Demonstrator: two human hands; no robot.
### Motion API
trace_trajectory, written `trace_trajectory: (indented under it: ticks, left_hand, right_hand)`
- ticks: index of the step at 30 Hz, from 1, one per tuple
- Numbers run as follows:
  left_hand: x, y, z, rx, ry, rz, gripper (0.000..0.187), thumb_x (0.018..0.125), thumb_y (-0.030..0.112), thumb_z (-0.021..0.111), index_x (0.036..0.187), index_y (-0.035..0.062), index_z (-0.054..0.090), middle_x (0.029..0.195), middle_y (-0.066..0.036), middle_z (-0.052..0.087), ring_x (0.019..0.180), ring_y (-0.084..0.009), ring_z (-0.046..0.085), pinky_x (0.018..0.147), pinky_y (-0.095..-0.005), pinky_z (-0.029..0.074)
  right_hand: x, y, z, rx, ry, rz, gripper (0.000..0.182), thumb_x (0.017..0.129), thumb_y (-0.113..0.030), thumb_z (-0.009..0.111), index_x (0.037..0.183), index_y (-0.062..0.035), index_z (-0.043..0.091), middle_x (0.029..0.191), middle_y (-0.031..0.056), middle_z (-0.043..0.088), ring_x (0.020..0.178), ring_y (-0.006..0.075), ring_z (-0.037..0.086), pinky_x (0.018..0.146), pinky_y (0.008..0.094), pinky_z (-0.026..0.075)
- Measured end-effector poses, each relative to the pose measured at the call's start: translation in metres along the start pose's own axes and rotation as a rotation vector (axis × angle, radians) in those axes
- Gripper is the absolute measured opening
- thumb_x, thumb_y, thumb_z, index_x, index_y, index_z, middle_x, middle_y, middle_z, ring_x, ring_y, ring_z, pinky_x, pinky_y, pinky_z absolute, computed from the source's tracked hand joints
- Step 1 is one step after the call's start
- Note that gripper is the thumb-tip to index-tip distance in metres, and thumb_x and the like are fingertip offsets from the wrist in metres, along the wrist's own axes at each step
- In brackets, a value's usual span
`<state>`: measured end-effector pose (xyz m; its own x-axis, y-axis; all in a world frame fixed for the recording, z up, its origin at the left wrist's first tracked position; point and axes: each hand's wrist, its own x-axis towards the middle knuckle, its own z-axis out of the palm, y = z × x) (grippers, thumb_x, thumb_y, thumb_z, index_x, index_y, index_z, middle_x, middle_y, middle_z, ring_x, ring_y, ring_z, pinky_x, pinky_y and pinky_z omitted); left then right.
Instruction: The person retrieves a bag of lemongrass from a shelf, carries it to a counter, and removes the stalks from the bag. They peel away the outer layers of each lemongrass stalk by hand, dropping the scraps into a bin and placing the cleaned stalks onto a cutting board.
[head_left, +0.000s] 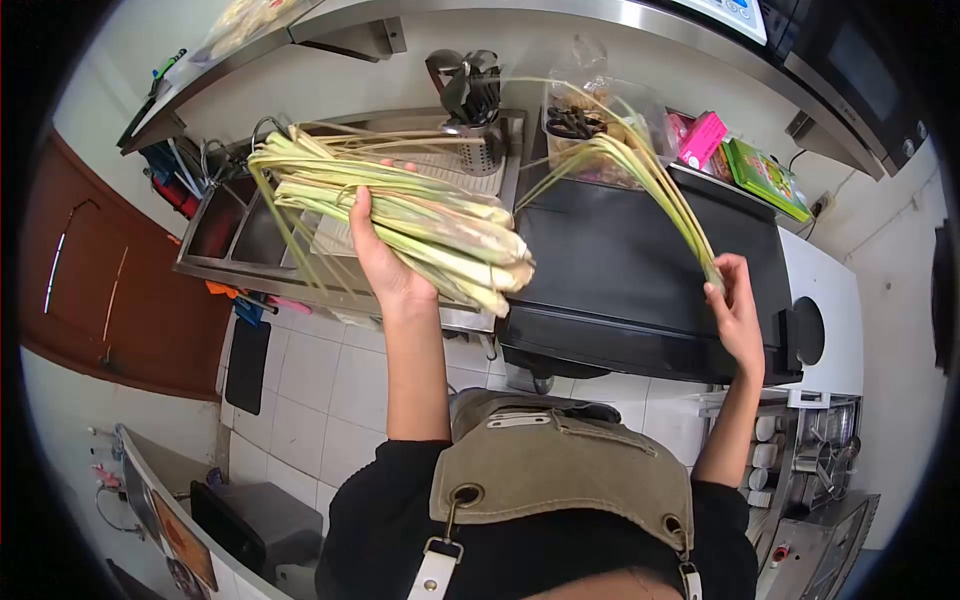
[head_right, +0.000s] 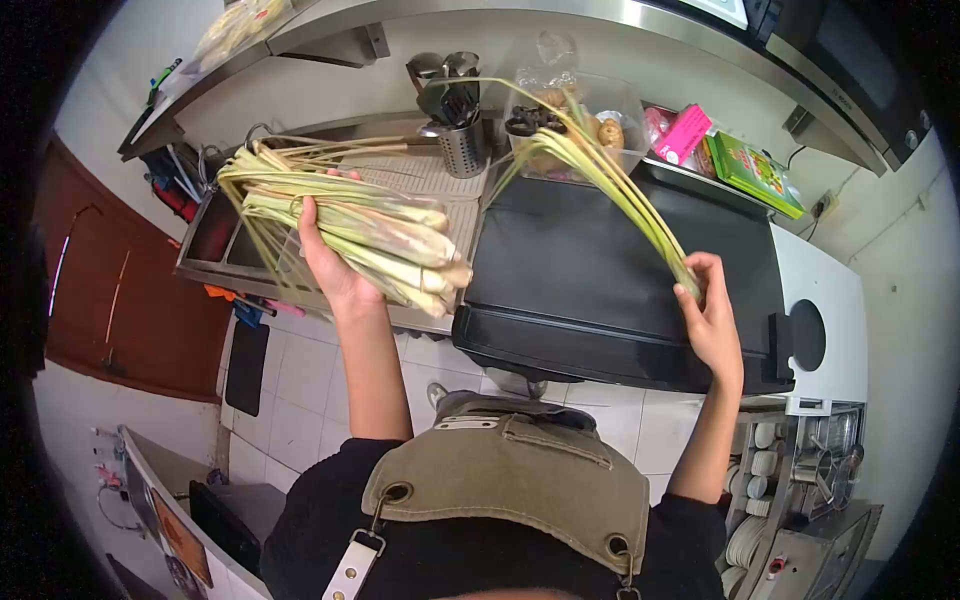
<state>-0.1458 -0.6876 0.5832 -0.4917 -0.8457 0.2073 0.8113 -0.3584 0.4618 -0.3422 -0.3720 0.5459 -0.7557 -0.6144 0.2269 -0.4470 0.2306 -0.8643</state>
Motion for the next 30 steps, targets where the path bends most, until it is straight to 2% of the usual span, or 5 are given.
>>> trace_trajectory:
  ticks: [7,17,25,27,30]
  left_hand:
    - [-0.01,0.006,0.013,-0.022,0.181,0.095,0.041,0.086,0.029,0.053,0.117,0.0025,0.046,0.114,-0.011,0.05,0.111,-0.0229,0.045,0.095,-0.0411,0.039]
    - [-0.021,0.008,0.007,-0.039,0.188,0.061,0.038,0.087,0.028,0.051,0.114,0.0024,0.046,0.109,-0.008,0.053,0.11,-0.0229,0.046,0.095,-0.0405,0.039]
    - [-0.03,-0.004,0.006,-0.097,0.155,-0.068,0.037,0.088,0.027,0.05,0.115,0.0021,0.045,0.109,-0.01,0.051,0.105,-0.0216,0.048,0.091,-0.0387,0.042]
    - [-0.032,-0.012,0.003,-0.128,0.111,-0.126,0.04,0.088,0.026,0.049,0.121,0.0038,0.04,0.112,-0.011,0.051,0.106,-0.0209,0.048,0.092,-0.0385,0.042]
    - [-0.034,-0.025,0.007,-0.107,0.138,-0.191,0.044,0.089,0.026,0.048,0.125,0.0038,0.035,0.119,-0.009,0.05,0.108,-0.018,0.045,0.093,-0.0368,0.04]
  right_hand:
    - [-0.009,0.004,0.008,-0.261,0.048,-0.063,0.025,0.084,0.001,0.05,0.106,-0.0034,0.038,0.096,0.0143,0.048,0.093,0.0273,0.05,0.086,0.0292,0.037]
    - [-0.001,0.001,-0.065,-0.7,0.098,0.078,0.033,0.072,0.012,0.053,0.1,-0.0037,0.042,0.095,0.0187,0.053,0.096,0.0387,0.052,0.082,0.0366,0.042]
    - [0.027,0.052,-0.082,-0.58,-0.025,0.015,0.028,0.084,-0.005,0.051,0.112,-0.0058,0.048,0.11,0.016,0.054,0.106,0.0326,0.051,0.089,0.0361,0.041]
    - [0.026,0.014,-0.063,-0.723,0.085,-0.192,0.029,0.085,-0.008,0.052,0.114,-0.0051,0.049,0.112,0.0161,0.052,0.107,0.0307,0.05,0.09,0.0356,0.04]
    - [0.024,-0.051,-0.019,-0.214,0.218,-0.121,0.026,0.088,-0.012,0.052,0.113,-0.0058,0.053,0.105,0.0081,0.056,0.098,0.0176,0.052,0.081,0.0287,0.042]
